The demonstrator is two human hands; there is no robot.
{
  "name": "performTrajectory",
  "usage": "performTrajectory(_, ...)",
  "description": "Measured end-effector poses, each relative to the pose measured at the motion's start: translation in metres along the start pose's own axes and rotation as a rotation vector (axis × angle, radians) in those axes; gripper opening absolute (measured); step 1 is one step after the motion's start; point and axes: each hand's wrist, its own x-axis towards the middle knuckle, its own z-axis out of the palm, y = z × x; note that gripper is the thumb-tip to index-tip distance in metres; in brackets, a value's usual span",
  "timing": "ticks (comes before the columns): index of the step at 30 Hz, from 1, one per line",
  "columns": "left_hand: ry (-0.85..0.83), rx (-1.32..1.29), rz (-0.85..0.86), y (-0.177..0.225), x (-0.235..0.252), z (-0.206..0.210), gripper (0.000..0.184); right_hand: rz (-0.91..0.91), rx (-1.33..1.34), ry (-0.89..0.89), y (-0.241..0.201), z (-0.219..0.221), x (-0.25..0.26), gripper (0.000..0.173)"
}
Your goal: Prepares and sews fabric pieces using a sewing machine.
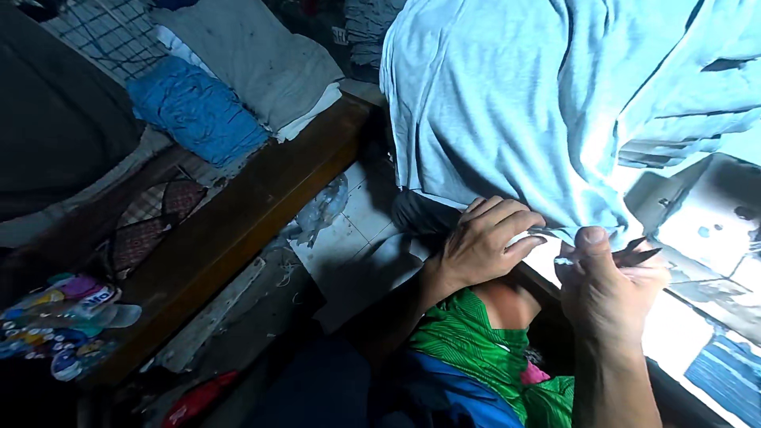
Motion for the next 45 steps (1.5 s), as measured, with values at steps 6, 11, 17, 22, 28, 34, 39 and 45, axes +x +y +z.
performTrajectory(6, -0.024, -0.201, -0.074, 0.004, 0.006, -0.009, 0.019, 0.048, 0.03, -0.106, -0.001, 0.006, 0.005, 0.013)
performTrajectory(11, -0.038, -0.372, -0.245, 0.003, 0.01, -0.002, 0.015, 0.071, 0.056, -0.189, 0.01, -0.006, -0.001, 0.018)
performTrajectory(17, -0.132, -0.536, -0.353, 0.002, 0.015, 0.003, 0.014, 0.026, -0.109, -0.04, 0.02, -0.007, -0.016, 0.027)
performTrajectory(22, -0.226, -0.463, -0.293, 0.003, 0.026, -0.002, 0.012, -0.061, -0.178, 0.044, 0.017, -0.007, -0.01, 0.017)
performTrajectory(28, -0.113, -0.193, -0.091, 0.011, 0.026, 0.004, 0.014, -0.05, -0.123, 0.015, 0.012, -0.003, -0.014, 0.015)
performTrajectory(34, -0.17, -0.145, -0.036, 0.01, 0.02, 0.015, 0.028, -0.002, -0.046, 0.1, 0.024, 0.0, -0.013, 0.021)
performTrajectory(39, -0.114, -0.234, -0.118, 0.011, 0.011, 0.023, 0.03, 0.051, 0.109, 0.131, 0.032, 0.0, -0.009, 0.024)
performTrajectory(45, -0.081, -0.386, -0.244, 0.007, 0.002, 0.024, 0.025, 0.002, -0.001, 0.066, 0.036, -0.007, -0.007, 0.013)
